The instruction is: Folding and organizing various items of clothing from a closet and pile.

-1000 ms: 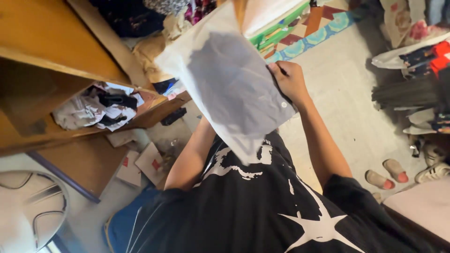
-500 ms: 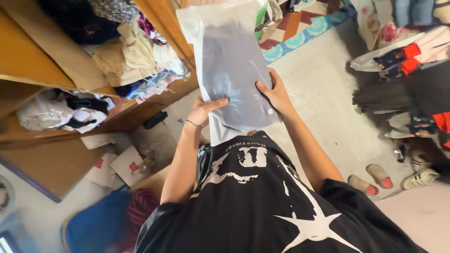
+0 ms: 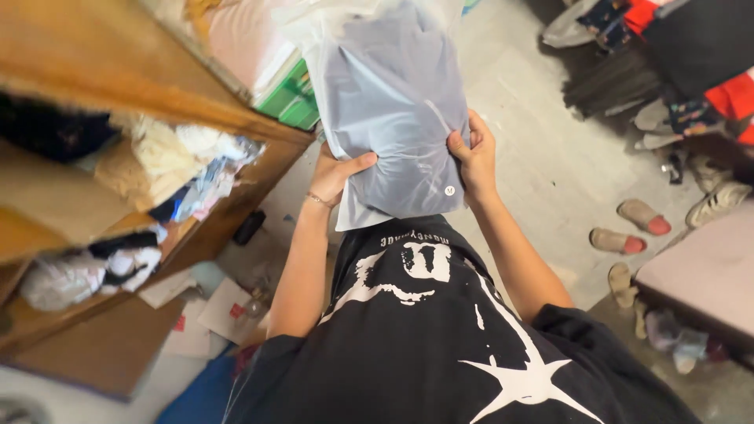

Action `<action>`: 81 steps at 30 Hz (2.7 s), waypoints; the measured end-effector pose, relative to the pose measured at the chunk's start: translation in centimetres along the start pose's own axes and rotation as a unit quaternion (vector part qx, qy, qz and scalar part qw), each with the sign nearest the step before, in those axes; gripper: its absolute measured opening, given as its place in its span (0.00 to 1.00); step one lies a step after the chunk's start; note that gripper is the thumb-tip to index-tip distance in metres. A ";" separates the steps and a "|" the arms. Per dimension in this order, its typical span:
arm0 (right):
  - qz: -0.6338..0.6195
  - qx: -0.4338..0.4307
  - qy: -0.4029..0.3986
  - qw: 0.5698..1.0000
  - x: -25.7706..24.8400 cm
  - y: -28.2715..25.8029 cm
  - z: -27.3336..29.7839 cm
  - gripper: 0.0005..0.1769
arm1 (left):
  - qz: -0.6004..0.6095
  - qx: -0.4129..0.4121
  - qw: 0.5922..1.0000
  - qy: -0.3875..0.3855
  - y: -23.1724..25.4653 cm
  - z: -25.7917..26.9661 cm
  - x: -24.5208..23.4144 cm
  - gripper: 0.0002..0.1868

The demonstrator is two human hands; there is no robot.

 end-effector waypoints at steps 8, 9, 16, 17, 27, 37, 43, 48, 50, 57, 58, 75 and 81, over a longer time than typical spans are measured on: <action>-0.091 0.016 0.118 0.989 -10.8 -2.7 -5.0 0.29 | -0.064 -0.019 0.992 -0.110 -2.6 -14.4 9.7 0.29; -0.089 0.004 0.132 0.987 -12.2 -3.1 -5.7 0.29 | -0.065 -0.024 0.989 -0.128 -3.5 -16.3 10.8 0.29; 0.087 -0.015 0.311 0.946 -24.4 -2.4 -11.9 0.13 | -0.126 -0.077 0.975 -0.164 -4.2 -27.7 18.4 0.33; 0.122 -0.009 0.354 0.927 -26.7 -2.3 -12.0 0.10 | -0.081 -0.144 0.967 -0.194 -5.8 -28.8 20.1 0.33; 0.078 -0.070 0.475 0.874 -35.9 -6.4 -18.4 0.11 | -0.151 -0.267 0.903 -0.302 -9.7 -41.0 31.9 0.38; 0.024 -0.110 0.379 0.919 -47.1 -13.2 -37.8 0.18 | -0.197 -0.077 0.954 -0.214 -7.9 -61.4 40.3 0.34; 0.063 -0.096 0.304 0.946 -51.5 -17.8 -48.1 0.18 | -0.149 0.015 0.971 -0.184 -6.2 -70.4 42.7 0.35; 0.025 -0.051 0.240 0.969 -50.9 -19.3 -58.6 0.20 | -0.158 0.044 0.968 -0.190 -0.1 -77.4 44.9 0.35; 0.121 -0.022 0.270 0.955 -51.6 -17.5 -61.6 0.23 | -0.292 0.024 0.950 -0.111 2.2 -81.1 44.7 0.37; 0.124 -0.065 0.283 0.949 -49.6 -18.8 -75.2 0.36 | -0.243 0.062 0.953 -0.173 6.5 -98.0 43.8 0.33; 0.158 -0.088 0.262 0.948 -49.2 -18.9 -76.9 0.41 | -0.259 0.053 0.950 -0.164 6.3 -100.8 43.1 0.32; 0.184 -0.047 0.400 0.896 -55.2 -19.0 -70.6 0.32 | -0.326 -0.023 0.912 -0.250 1.1 -101.9 49.0 0.27; 0.174 -0.092 0.334 0.922 -52.6 -23.7 -71.8 0.30 | -0.295 -0.022 0.911 -0.288 5.3 -96.3 51.1 0.25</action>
Point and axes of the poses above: each hand's wrist, its own z-axis away from the middle knuckle, its own x-axis out of the palm, y = z × x, the point moved 9 cm from there along -z, towards the middle knuckle
